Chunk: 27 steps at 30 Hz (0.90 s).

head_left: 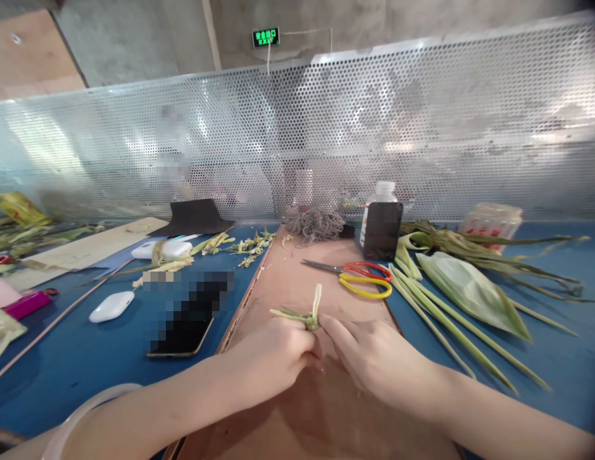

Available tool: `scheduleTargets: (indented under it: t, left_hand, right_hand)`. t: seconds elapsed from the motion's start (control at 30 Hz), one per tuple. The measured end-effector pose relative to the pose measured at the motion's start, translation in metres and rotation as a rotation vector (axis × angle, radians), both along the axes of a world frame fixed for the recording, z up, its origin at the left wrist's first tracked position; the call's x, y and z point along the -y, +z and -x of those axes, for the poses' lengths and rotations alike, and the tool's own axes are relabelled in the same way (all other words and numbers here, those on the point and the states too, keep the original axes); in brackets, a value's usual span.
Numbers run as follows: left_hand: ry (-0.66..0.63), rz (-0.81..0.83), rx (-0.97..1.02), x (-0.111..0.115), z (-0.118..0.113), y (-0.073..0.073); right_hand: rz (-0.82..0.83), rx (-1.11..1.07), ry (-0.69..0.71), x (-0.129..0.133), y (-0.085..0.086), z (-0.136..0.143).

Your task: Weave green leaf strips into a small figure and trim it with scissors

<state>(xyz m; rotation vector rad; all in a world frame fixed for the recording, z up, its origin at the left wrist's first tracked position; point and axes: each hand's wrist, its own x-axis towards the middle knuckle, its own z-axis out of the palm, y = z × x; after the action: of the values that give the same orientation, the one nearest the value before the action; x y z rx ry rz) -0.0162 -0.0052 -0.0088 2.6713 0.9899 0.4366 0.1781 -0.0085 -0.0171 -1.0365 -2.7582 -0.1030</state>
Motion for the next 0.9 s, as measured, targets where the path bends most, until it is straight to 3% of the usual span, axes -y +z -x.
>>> scheduleTargets:
  t: [0.37, 0.5, 0.6, 0.73, 0.83, 0.9]
  left_hand:
    - [-0.007, 0.04, 0.04, 0.0, -0.002, 0.003]
    - [0.014, 0.118, 0.093, 0.001, -0.003, 0.007]
    - [0.044, 0.345, 0.227, 0.002, -0.005, 0.014]
    - [0.133, 0.733, 0.486, 0.001, -0.003, 0.021]
    - [0.229, 0.852, 0.762, -0.005, 0.0, 0.022]
    - [0.227, 0.896, 0.964, -0.012, 0.002, 0.02]
  right_hand:
    - [0.106, 0.05, -0.029, 0.003, 0.007, 0.001]
    - [0.142, -0.048, -0.043, 0.004, 0.007, 0.001]
    - [0.236, -0.205, -0.097, 0.005, 0.006, 0.003]
    - [0.331, -0.593, -0.168, 0.001, 0.003, 0.006]
    - [0.459, -0.878, -0.178, -0.007, 0.004, 0.006]
    - [0.672, -1.03, -0.229, -0.012, 0.005, 0.005]
